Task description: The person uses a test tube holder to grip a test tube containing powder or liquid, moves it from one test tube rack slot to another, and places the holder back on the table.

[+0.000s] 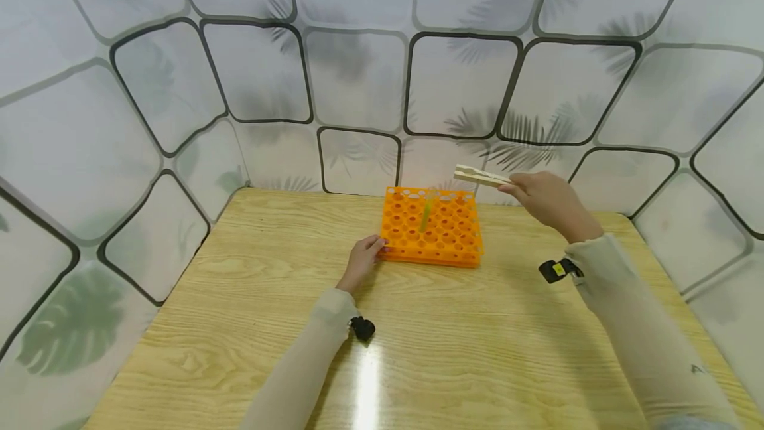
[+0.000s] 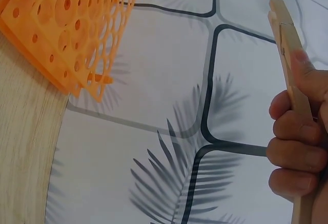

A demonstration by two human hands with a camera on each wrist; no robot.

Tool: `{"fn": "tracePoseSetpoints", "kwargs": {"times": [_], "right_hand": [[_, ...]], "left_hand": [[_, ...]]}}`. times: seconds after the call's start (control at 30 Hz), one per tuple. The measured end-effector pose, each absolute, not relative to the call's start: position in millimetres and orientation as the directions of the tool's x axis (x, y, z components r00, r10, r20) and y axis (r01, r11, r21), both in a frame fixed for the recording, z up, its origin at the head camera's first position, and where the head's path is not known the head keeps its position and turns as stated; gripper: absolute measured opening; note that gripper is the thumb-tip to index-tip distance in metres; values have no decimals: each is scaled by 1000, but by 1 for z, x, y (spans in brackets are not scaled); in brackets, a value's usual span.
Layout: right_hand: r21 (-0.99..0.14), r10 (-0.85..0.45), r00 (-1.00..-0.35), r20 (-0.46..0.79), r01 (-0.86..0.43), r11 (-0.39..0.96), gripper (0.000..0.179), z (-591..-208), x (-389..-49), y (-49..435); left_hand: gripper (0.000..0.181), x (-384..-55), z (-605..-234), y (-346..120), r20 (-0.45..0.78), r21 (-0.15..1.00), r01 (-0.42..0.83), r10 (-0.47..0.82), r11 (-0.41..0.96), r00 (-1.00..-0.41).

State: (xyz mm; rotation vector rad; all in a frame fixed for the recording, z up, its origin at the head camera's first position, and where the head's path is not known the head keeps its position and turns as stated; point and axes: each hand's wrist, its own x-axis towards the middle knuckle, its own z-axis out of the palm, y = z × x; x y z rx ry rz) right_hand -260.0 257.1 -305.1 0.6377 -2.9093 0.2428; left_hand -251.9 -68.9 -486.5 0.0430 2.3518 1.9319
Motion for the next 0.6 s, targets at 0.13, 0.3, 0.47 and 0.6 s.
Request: {"fn": "tracePoseSetpoints", "kwargs": {"times": [0.13,0.3,0.47,0.6], "right_hand": [[-111,-421,-889,179,-443,889,37,-305,-261,252],[-106,-433,-884,174,-454,884,38,-303,-263,246],[-96,-444,-878,176,-465,880,37,-304,-265,242],[-82,-457,-867,198,-480,874,36,-306,-267,239]], "left_hand": [[31,-251,-487,-69,-56,981,-38,88,191,-995],[31,-251,-487,-69,-52,981,-35,86,191,-995],[31,-252,-486,-69,-50,982,-34,85,185,-995],[31,-252,-486,-69,-52,982,-35,85,186,-995]]}}
